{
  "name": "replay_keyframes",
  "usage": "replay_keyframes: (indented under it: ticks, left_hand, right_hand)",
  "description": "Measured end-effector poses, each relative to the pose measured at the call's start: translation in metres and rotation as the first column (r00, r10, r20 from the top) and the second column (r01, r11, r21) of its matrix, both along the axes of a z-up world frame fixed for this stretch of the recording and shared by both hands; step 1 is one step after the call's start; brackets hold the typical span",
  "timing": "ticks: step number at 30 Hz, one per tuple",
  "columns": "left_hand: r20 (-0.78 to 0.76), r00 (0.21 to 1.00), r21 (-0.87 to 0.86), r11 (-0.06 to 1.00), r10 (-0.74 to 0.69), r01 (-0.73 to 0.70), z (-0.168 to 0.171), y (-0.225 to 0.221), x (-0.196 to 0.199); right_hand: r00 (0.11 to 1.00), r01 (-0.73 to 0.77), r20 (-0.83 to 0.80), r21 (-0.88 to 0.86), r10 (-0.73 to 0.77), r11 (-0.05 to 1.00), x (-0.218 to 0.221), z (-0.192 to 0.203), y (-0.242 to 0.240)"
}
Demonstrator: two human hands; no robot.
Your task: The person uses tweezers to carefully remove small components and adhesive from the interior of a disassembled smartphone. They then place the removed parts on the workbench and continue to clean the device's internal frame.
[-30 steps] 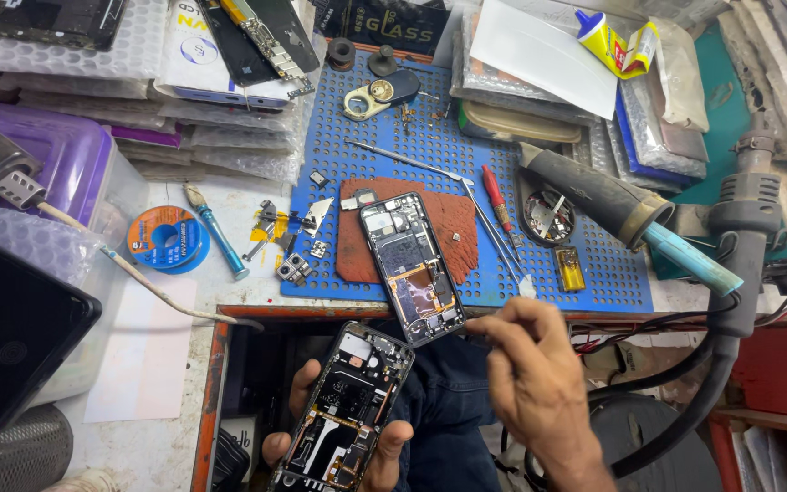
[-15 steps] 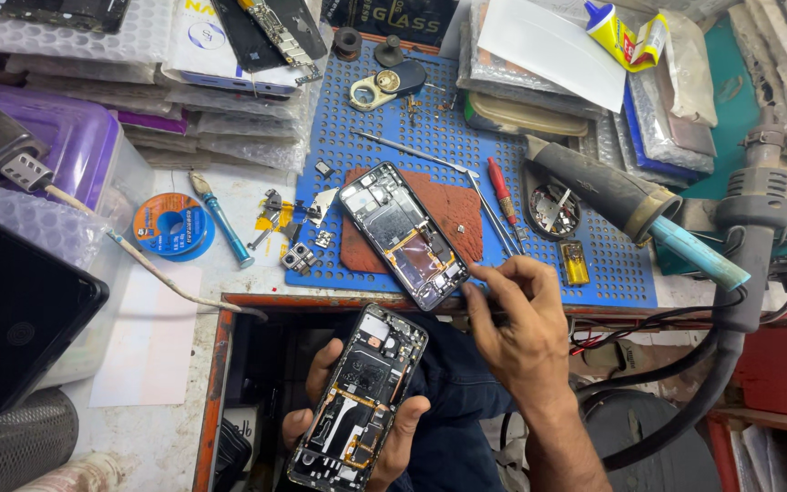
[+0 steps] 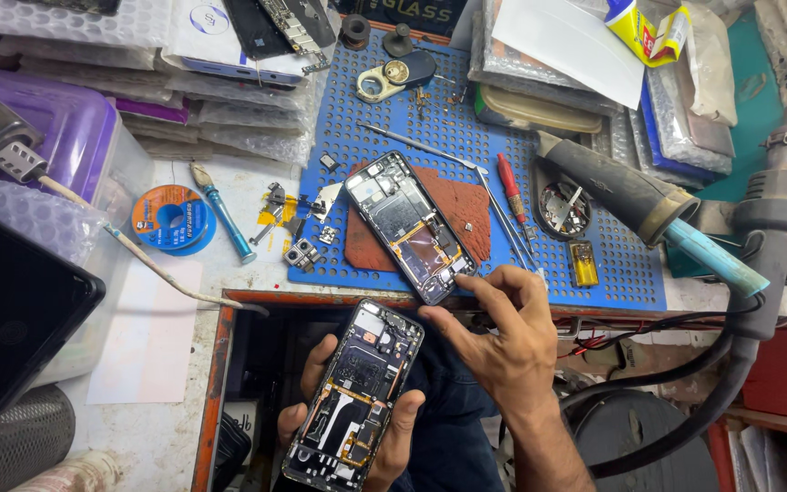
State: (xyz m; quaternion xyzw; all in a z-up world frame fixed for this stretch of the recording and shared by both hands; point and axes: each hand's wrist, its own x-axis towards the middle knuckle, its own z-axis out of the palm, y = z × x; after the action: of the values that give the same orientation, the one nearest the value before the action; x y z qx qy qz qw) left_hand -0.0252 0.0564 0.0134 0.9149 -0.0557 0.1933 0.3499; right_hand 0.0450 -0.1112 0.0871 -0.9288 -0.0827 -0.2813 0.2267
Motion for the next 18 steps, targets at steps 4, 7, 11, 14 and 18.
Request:
replay_keyframes:
  ticks: [4, 7, 11, 14, 18]
  left_hand:
    - [0.04, 0.997, -0.103, 0.993, -0.058, 0.062, 0.002, -0.001, 0.005]
    - [0.073, 0.993, -0.163, 0.981, -0.098, 0.109, 0.001, -0.002, 0.007]
    - [0.1, 0.989, -0.219, 0.967, -0.112, 0.132, -0.001, -0.004, 0.011]
    - [0.127, 0.983, -0.402, 0.899, -0.134, 0.175, -0.002, -0.008, 0.013]
    - [0.015, 0.978, -0.486, 0.853, -0.207, 0.188, -0.004, -0.012, 0.009]
  right_hand:
    - [1.0, 0.006, 0.019, -0.014, -0.005, 1.0, 0.0, -0.002, -0.003]
    - [0.999, 0.018, 0.027, 0.0, -0.018, 1.0, 0.002, -0.001, -0.006]
    - [0.999, 0.02, -0.038, 0.029, -0.019, 0.999, 0.002, 0.0, -0.009]
    - [0.996, -0.016, -0.085, 0.153, 0.029, 0.988, -0.006, 0.006, -0.015]
    - [0.994, -0.003, -0.108, 0.219, 0.028, 0.976, -0.018, 0.013, -0.015]
